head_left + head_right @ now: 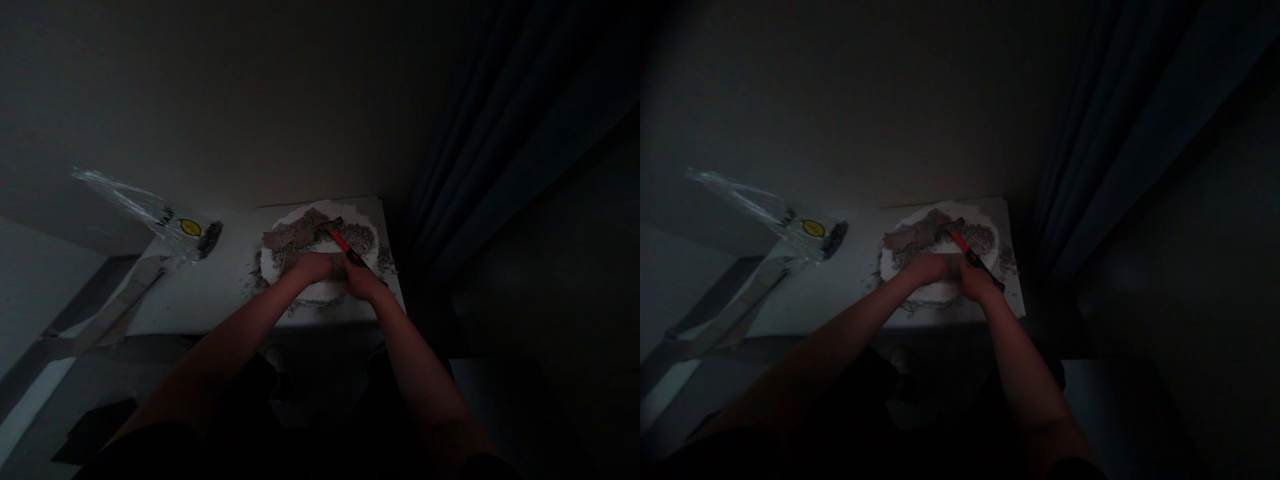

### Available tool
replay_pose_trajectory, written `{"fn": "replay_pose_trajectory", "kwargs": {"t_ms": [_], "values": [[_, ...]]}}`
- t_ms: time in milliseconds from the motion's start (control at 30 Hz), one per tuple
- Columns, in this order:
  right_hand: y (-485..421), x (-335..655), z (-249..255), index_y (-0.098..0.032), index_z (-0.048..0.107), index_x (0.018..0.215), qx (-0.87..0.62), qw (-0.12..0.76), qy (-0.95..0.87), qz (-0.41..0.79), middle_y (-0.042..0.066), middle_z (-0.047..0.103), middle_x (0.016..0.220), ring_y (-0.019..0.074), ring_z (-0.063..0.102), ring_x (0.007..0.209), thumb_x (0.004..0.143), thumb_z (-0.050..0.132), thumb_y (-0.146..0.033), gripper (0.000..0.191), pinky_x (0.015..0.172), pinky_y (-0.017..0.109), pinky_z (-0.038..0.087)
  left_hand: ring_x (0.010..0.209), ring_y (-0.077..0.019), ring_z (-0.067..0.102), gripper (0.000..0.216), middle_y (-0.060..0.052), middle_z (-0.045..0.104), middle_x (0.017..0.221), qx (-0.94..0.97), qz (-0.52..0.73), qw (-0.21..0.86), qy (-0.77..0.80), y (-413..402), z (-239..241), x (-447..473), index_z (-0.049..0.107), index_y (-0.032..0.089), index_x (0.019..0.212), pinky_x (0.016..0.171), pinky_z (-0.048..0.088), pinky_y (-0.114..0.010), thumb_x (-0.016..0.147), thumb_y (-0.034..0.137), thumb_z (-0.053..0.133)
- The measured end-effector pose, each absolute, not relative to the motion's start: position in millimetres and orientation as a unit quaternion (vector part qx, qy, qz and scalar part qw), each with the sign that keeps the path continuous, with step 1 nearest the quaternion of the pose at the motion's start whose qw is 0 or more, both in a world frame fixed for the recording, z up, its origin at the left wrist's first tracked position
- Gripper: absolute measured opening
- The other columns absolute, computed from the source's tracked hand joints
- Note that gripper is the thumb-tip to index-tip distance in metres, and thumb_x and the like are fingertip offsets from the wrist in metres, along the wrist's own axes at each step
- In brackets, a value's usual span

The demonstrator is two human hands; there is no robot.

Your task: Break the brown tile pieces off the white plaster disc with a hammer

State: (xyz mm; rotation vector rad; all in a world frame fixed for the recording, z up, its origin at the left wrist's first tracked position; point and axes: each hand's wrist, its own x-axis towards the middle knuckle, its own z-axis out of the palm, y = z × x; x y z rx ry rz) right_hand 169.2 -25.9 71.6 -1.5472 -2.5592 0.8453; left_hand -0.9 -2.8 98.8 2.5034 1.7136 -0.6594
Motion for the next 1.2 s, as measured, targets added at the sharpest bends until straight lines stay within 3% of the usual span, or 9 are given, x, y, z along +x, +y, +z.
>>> {"fn": "replay_pose_trajectory", "kwargs": {"t_ms": [133,267,333,500,700,1000,1067,1200], "values": [[-26.6,169.3,72.3,-0.018,0.005,0.159,-0.495,0.026,-0.825,0.27,0.021,0.057,0.138,0.03,0.066,0.108,0.085,0.054,-0.022,0.088,0.086,0.037,0.048,0.104,-0.0295,0.067,0.035,-0.017,0.071,0.116,0.823,-0.203,0.027,0.53,-4.3,104.0,-1.8,0.069,0.016,0.114,0.084,0.05,-0.034,0.09,0.035,0.053],[-27.6,169.3,74.1,-0.018,0.005,0.159,-0.493,0.023,-0.827,0.269,0.021,0.058,0.137,0.0297,0.065,0.109,0.085,0.054,-0.021,0.088,0.087,0.037,0.047,0.097,-0.0289,0.069,0.034,-0.018,0.074,0.104,0.818,-0.199,0.018,0.54,-4.4,104.5,-4.2,0.072,0.013,0.103,0.08,0.05,-0.034,0.094,0.034,0.047],[-27.8,169.2,75.0,-0.017,0.004,0.158,-0.494,0.019,-0.826,0.271,0.021,0.06,0.134,0.0295,0.065,0.109,0.086,0.055,-0.021,0.088,0.088,0.037,0.047,0.096,-0.0286,0.069,0.034,-0.017,0.074,0.103,0.826,-0.197,0.013,0.528,-4.1,103.5,-5.2,0.072,0.015,0.107,0.08,0.05,-0.033,0.092,0.036,0.05],[-28.7,168.6,74.4,-0.017,0.006,0.158,-0.499,0.023,-0.822,0.274,0.021,0.058,0.136,0.029,0.065,0.109,0.088,0.053,-0.022,0.085,0.089,0.037,0.047,0.095,-0.0277,0.069,0.029,-0.016,0.074,0.102,0.826,-0.215,0.009,0.52,-2.1,102.8,-5.7,0.073,0.015,0.104,0.079,0.05,-0.033,0.09,0.023,0.049],[-31.2,163.1,73.5,-0.02,0.026,0.156,-0.483,-0.005,-0.843,0.236,0.019,0.044,0.15,0.0314,0.063,0.114,0.087,0.05,-0.019,0.073,0.092,0.04,0.047,0.092,-0.0267,0.069,0.036,-0.015,0.074,0.1,0.829,-0.203,0.006,0.52,-1.8,103.0,-10.9,0.075,0.016,0.1,0.077,0.049,-0.032,0.093,0.035,0.045],[-32.0,163.2,78.9,-0.02,0.026,0.155,-0.491,-0.013,-0.839,0.235,0.02,0.048,0.147,0.0315,0.064,0.112,0.085,0.053,-0.02,0.074,0.09,0.041,0.048,0.094,-0.0294,0.067,0.048,-0.018,0.071,0.094,0.8,-0.089,-0.002,0.594,-2.0,134.9,1.2,0.074,0.012,0.093,0.082,0.047,-0.038,0.097,0.039,0.034],[-31.7,166.1,78.7,-0.02,0.027,0.154,-0.485,-0.003,-0.84,0.241,0.02,0.048,0.146,0.0318,0.064,0.112,0.086,0.053,-0.02,0.073,0.089,0.041,0.048,0.09,-0.0256,0.065,0.048,-0.013,0.07,0.09,0.788,-0.022,0.043,0.613,-12.2,144.7,-16.4,0.071,0.014,0.092,0.082,0.047,-0.036,0.097,0.043,0.033],[-29.5,169.2,78.0,-0.019,0.028,0.154,-0.483,0.028,-0.837,0.256,0.019,0.049,0.146,0.0294,0.064,0.11,0.085,0.052,-0.017,0.072,0.089,0.038,0.048,0.072,-0.0145,0.056,0.041,-0.003,0.061,0.074,0.742,0.049,0.314,0.59,-70.7,121.8,-83.9,0.06,0.017,0.079,0.069,0.046,-0.026,0.093,0.049,0.038]]}}
